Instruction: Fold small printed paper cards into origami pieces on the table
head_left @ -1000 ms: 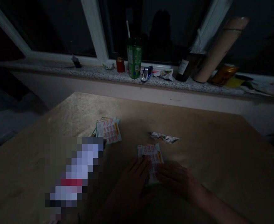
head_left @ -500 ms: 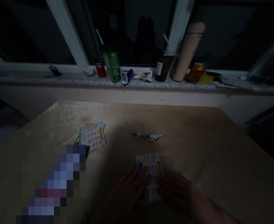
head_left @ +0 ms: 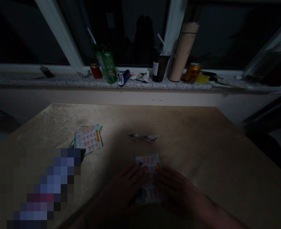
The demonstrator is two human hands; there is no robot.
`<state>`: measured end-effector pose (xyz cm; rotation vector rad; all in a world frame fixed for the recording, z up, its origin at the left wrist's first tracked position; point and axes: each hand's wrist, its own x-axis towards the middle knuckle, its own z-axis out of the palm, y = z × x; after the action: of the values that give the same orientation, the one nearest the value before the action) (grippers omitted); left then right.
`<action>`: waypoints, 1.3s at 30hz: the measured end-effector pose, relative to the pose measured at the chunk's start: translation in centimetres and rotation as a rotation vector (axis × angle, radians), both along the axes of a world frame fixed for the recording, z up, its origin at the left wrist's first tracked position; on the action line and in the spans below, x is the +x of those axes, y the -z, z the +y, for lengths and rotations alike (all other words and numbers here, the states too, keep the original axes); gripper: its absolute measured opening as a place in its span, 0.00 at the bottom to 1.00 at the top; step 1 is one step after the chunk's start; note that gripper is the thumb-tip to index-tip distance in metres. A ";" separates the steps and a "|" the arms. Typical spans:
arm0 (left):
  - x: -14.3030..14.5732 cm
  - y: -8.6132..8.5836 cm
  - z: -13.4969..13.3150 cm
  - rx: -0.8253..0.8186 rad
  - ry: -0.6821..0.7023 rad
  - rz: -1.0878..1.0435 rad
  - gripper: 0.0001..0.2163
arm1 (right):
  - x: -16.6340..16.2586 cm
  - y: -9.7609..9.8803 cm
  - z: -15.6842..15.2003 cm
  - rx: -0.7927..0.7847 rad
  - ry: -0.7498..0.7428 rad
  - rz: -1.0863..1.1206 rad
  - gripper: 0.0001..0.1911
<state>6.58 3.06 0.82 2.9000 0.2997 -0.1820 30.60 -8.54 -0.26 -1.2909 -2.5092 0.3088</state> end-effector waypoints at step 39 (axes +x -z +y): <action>-0.5 0.5 0.8 0.029 -0.187 -0.145 0.31 | -1.1 -0.3 3.0 -0.057 0.256 0.466 0.09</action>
<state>6.06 3.90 0.33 2.8728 0.5483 0.0638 29.49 -5.50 0.05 -1.3580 -1.9397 0.5520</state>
